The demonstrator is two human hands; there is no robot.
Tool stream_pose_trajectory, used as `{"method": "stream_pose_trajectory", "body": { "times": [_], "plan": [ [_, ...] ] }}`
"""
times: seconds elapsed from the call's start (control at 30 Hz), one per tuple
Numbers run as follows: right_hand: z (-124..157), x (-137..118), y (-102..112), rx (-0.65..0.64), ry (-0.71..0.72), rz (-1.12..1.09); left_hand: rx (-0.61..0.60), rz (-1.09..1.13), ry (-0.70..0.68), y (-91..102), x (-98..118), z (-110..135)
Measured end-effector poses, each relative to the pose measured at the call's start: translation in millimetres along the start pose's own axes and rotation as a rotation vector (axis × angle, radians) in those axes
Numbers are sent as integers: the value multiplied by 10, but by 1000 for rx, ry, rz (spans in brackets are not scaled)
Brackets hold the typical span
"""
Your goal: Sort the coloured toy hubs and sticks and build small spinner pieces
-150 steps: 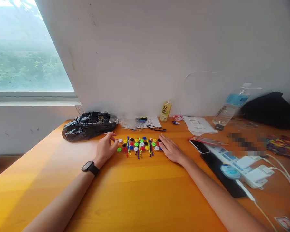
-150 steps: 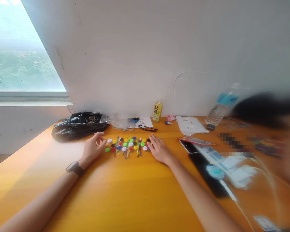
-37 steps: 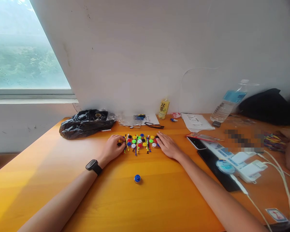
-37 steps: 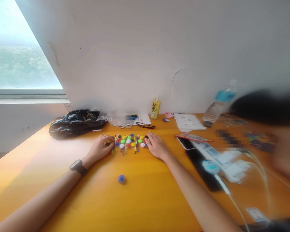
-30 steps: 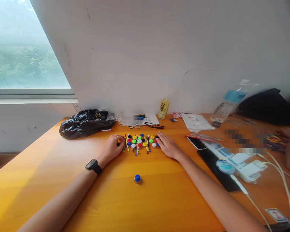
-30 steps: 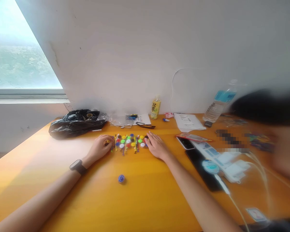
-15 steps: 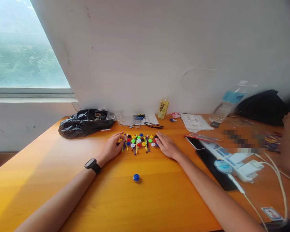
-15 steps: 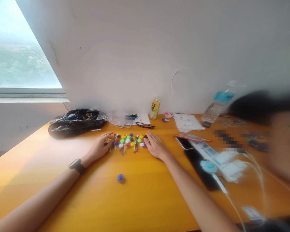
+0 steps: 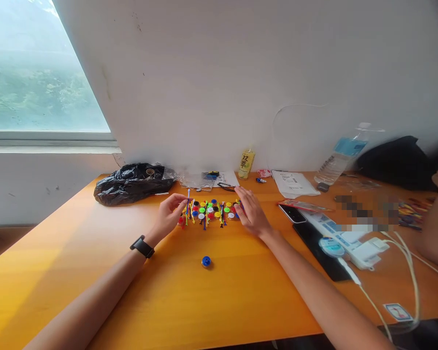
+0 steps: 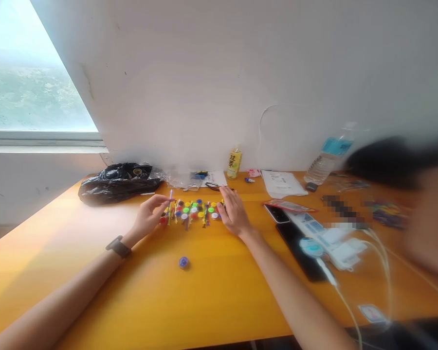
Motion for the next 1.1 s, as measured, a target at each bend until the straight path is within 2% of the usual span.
{"method": "stream_pose_trajectory", "body": {
  "times": [0.1, 0.17, 0.27, 0.4, 0.5, 0.6, 0.77, 0.9, 0.97, 1.1],
  "plan": [
    [45, -313, 84, -62, 94, 36, 15, 231, 106, -38, 158, -10],
    [79, -478, 104, -101, 128, -10, -5, 278, 127, -59, 295, -1],
    [104, -566, 46, -148, 11, -263, -94, 276, 122, -102, 456, 89],
    [231, -593, -368, -380, -297, -759, -330, 282, 42, -245, 633, 363],
    [395, -744, -638, -569, -357, -942, -451, 190, -41, -348, 722, 566],
    [543, -837, -755, -664, -343, -1002, -494, 57, -131, -446, 780, 685],
    [679, -760, -821, -717, -384, -1008, -540, 10, -168, -528, 854, 805],
    [694, -697, -880, -779, -410, -1022, -664, 76, -143, -617, 845, 912],
    [690, -680, -902, -789, -409, -1001, -643, 93, -109, -650, 754, 908],
    [693, -654, -924, -778, -408, -949, -521, 53, -47, -695, 513, 848]
  ]
}}
Point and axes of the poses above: each hand's wrist, its own z-axis away from the middle knuckle, its own y-axis out of the back of the hand, x = y × z, the point moved 9 cm from there along -z, towards the middle knuckle, and after that the axes turned 8 degrees about -y, right-handed, at the moved point
